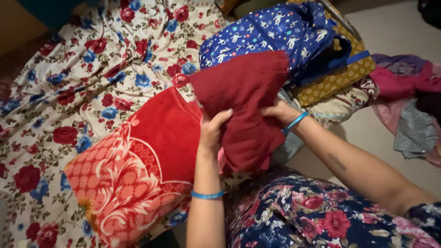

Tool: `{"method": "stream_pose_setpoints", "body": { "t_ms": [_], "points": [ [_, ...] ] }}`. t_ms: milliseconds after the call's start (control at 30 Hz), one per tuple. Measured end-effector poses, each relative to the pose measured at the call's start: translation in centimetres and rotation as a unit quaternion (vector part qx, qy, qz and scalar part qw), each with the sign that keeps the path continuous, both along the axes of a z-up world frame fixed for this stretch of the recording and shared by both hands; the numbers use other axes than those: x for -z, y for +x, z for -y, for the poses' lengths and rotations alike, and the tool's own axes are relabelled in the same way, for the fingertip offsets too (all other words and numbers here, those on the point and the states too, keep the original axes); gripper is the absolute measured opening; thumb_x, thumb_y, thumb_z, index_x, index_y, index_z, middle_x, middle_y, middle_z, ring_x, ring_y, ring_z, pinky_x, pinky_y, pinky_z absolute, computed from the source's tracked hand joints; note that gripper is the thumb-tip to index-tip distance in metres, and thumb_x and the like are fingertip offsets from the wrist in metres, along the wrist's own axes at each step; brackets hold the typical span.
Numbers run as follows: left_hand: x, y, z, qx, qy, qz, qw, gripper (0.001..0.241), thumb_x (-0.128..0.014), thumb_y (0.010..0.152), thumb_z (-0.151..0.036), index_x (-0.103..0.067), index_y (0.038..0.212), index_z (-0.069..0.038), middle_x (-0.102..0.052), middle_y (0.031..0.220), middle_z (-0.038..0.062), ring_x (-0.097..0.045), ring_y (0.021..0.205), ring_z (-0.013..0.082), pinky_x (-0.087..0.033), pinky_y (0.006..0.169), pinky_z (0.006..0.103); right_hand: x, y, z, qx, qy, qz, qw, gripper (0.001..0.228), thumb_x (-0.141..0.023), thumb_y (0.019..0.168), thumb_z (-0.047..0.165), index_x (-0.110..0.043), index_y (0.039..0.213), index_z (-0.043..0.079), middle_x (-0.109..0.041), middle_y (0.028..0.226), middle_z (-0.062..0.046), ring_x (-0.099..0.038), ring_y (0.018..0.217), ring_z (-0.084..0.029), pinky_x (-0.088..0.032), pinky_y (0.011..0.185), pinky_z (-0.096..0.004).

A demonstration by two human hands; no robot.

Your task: The person sorts and organizes various clothes and a blanket, picking items up from the floor and placing them onto metal shelves.

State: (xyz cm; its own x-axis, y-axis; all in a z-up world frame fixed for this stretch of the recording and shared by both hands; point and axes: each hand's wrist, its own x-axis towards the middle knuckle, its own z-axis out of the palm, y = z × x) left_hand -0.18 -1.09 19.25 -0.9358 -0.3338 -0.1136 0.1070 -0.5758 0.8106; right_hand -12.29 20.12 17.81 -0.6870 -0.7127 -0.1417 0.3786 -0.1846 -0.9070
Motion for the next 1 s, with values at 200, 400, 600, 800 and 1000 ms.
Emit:
{"method": "stream_pose_setpoints", "body": {
  "t_ms": [200,400,600,800,1000],
  "points": [
    [-3.3,-1.6,0.6,0.095,-0.476,0.231,0.844,0.052,-0.074,0.097,-0.039,-0.072,0.105,0.011,-0.073,0.101,0.03,-0.073,0.091,0.0406,-0.054,0.077,0.0432,1.7,-1.6,-3.1,-0.062,-0.15,0.249,0.955,0.072,-0.069,0.088,0.022,-0.045,0.153,0.001,-0.056,0.149,-0.018,-0.056,0.135,-0.034,-0.038,0.12,-0.051],
    [10.0,0.5,6.7,-0.136,-0.27,0.208,0.93,0.034,-0.063,0.102,-0.033,-0.074,0.111,-0.002,-0.072,0.089,0.006,-0.063,0.075,0.0152,-0.052,0.059,0.0306,6.9,-6.4,-7.6,0.052,-0.242,0.214,0.945,0.06,-0.058,0.095,0.026,-0.051,0.148,0.0,-0.056,0.15,-0.017,-0.053,0.138,-0.033,-0.036,0.122,-0.048],
    [20.3,1.0,4.0,-0.017,-0.443,0.286,0.85,0.039,-0.07,0.087,-0.034,-0.073,0.12,-0.012,-0.076,0.101,0.017,-0.076,0.082,0.0265,-0.059,0.069,0.0389,14.1,-7.2,-8.0,0.099,-0.202,0.204,0.953,0.054,-0.048,0.101,0.03,-0.057,0.143,-0.002,-0.056,0.151,-0.016,-0.05,0.141,-0.032,-0.034,0.124,-0.046],
    [17.6,-0.2,5.0,0.031,-0.528,0.38,0.759,0.034,-0.062,0.092,-0.04,-0.079,0.115,-0.021,-0.075,0.112,0.017,-0.07,0.109,0.0361,-0.054,0.095,0.0465,15.9,-3.8,-6.3,0.065,-0.158,0.361,0.917,0.052,-0.048,0.101,0.031,-0.059,0.14,-0.001,-0.061,0.143,-0.017,-0.057,0.133,-0.033,-0.04,0.117,-0.046],
    [17.8,-3.9,9.5,0.035,-0.563,0.363,0.742,0.037,-0.058,0.094,-0.03,-0.075,0.125,-0.02,-0.072,0.12,0.02,-0.067,0.116,0.0377,-0.053,0.099,0.0478,16.7,0.9,-3.2,-0.037,-0.187,0.407,0.893,0.053,-0.053,0.099,0.029,-0.057,0.14,-0.004,-0.063,0.137,-0.022,-0.062,0.124,-0.038,-0.045,0.11,-0.049]
  ]
}}
